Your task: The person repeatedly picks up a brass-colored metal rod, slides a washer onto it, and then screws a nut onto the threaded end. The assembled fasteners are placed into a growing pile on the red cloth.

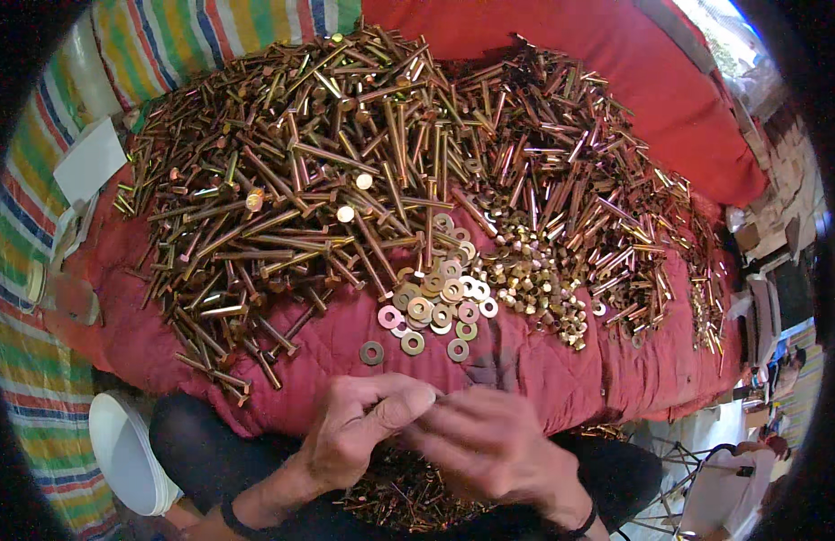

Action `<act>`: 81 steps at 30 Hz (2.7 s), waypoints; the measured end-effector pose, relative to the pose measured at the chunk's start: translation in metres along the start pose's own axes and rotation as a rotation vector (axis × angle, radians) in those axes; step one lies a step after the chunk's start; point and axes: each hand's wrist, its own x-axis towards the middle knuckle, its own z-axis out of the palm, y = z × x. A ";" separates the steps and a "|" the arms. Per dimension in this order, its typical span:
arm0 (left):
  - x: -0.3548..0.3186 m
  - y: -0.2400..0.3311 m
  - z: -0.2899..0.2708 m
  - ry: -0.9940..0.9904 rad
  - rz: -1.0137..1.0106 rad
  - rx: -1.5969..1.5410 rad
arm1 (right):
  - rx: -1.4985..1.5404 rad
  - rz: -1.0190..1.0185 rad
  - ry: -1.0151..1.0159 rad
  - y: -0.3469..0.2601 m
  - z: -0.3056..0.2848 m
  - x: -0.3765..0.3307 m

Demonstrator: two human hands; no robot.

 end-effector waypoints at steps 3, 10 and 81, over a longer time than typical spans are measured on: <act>0.003 -0.003 0.000 -0.065 -0.224 -0.357 | 0.030 -0.102 0.077 -0.012 0.021 0.016; 0.000 -0.004 -0.009 -0.133 -0.315 -0.462 | -0.077 0.383 0.308 0.018 -0.036 -0.018; -0.013 -0.003 -0.007 -0.014 0.073 0.290 | 0.328 0.292 0.283 0.008 -0.024 -0.015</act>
